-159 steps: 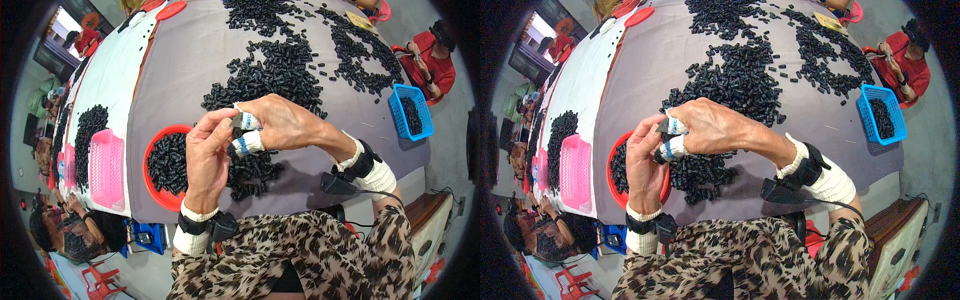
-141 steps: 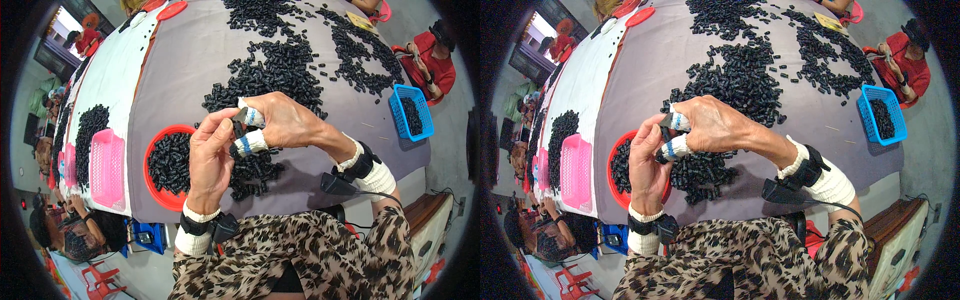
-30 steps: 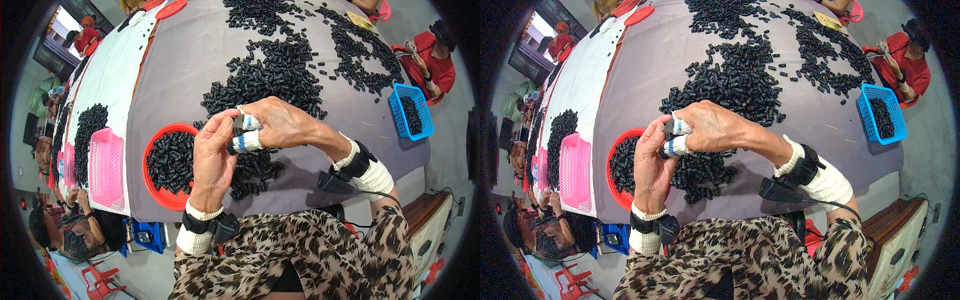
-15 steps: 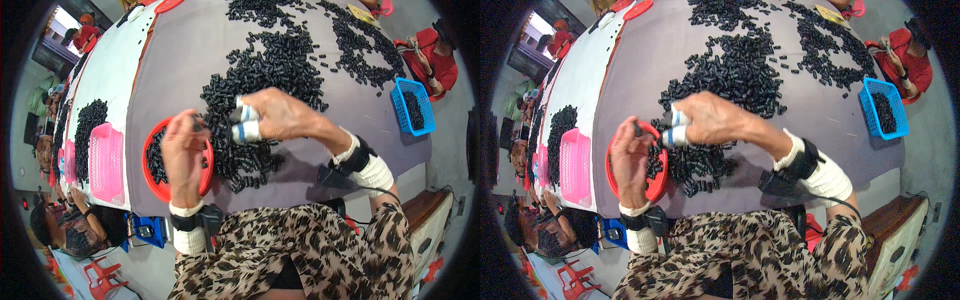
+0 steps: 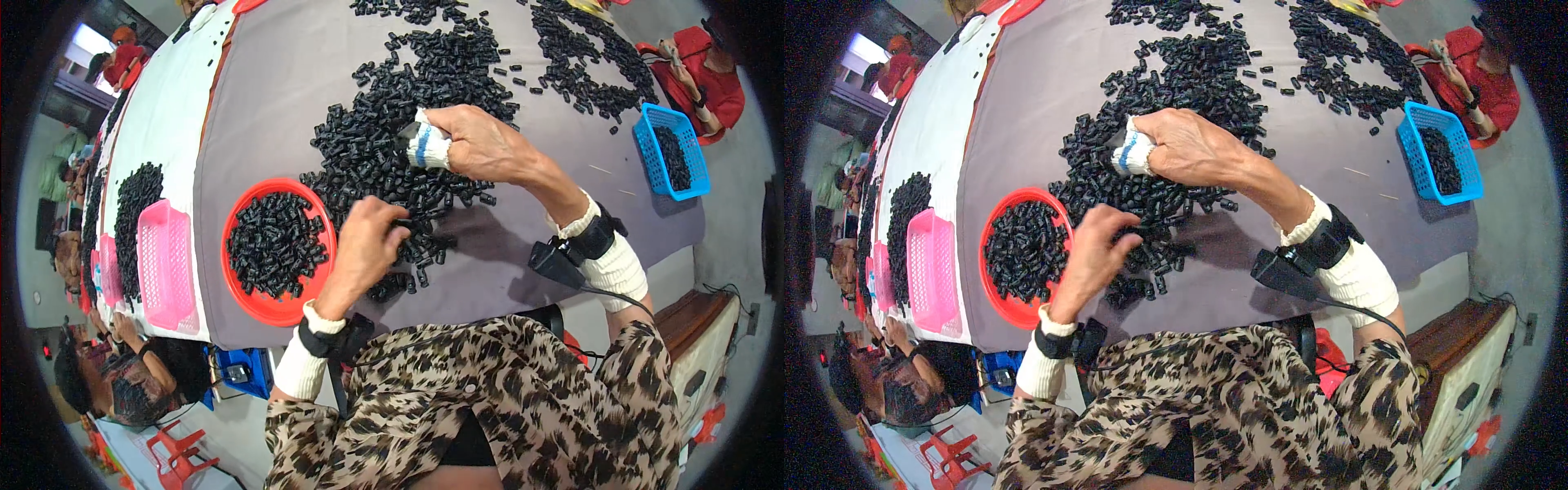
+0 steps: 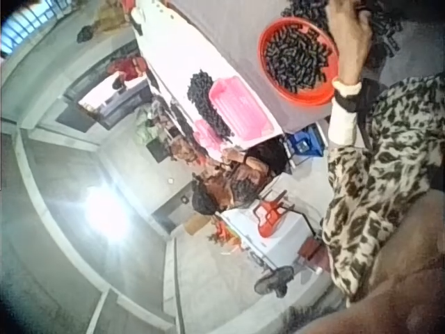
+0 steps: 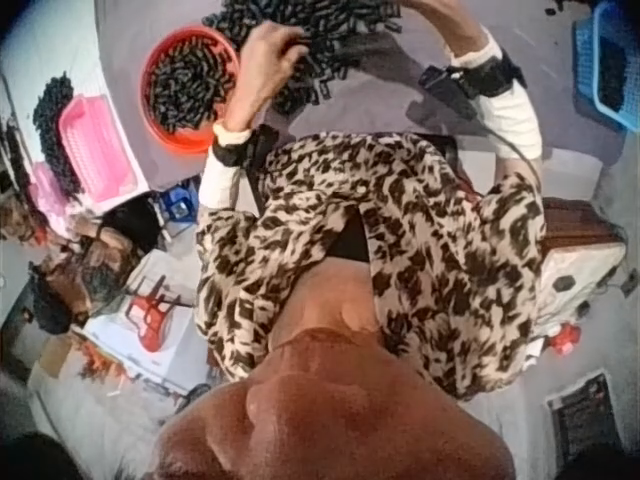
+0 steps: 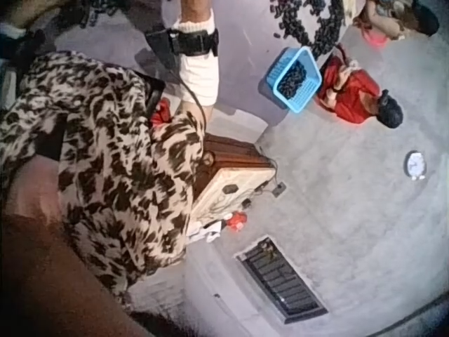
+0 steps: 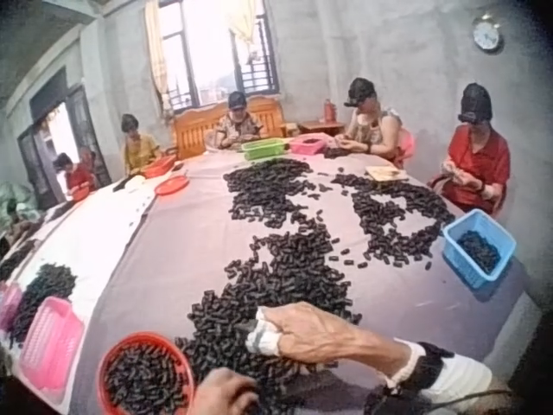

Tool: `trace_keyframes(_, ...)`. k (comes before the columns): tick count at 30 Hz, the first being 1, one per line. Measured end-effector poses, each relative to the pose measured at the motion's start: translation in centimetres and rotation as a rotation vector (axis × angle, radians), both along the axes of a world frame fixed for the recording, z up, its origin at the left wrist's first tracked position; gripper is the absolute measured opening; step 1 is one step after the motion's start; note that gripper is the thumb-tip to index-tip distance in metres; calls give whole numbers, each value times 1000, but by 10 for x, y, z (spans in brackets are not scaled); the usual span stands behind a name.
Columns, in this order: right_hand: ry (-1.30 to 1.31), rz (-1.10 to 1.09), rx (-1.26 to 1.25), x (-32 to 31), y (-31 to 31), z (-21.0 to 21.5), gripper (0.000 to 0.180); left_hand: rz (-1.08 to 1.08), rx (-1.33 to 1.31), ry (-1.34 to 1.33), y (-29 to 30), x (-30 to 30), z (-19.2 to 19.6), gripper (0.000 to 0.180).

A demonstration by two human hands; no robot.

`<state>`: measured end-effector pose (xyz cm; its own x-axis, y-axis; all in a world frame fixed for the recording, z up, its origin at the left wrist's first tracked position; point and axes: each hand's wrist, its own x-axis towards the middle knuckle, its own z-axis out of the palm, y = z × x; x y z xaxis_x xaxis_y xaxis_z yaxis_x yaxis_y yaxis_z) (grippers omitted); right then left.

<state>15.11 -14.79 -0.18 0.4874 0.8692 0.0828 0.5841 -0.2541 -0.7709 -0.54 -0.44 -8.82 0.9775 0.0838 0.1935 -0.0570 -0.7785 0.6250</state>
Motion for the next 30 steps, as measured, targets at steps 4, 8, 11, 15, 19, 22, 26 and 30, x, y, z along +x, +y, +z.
trace_keyframes(4, 87, 35, 42, 4, -1, -18, 21, -85, 245, 33, 1, 10, -27, 21)
trace_keyframes(8, 138, 59, -4, 8, -3, -26, 20, -154, 228, 107, 4, 17, -27, 20)
trace_keyframes(11, 133, 63, 2, 5, -1, -18, 22, -2, -145, 78, 13, 20, -10, 16)
trace_keyframes(15, 172, 100, 58, 3, 10, -12, 20, 141, -1333, -44, 35, 13, 32, 16)
trace_keyframes(19, 258, 149, 187, -16, 27, 7, 13, -14, -1634, -267, 38, 5, 59, 22)
trace_keyframes(22, 284, 167, 166, -30, 39, 26, 26, -115, -1753, -341, 36, 0, 70, 23)
trace_keyframes(26, 260, 171, 149, -40, 50, 36, 34, -113, -1816, -366, 29, -6, 80, 23)
trace_keyframes(30, 220, 210, 188, -42, 54, 41, 36, -171, -1778, -334, 30, -7, 83, 23)
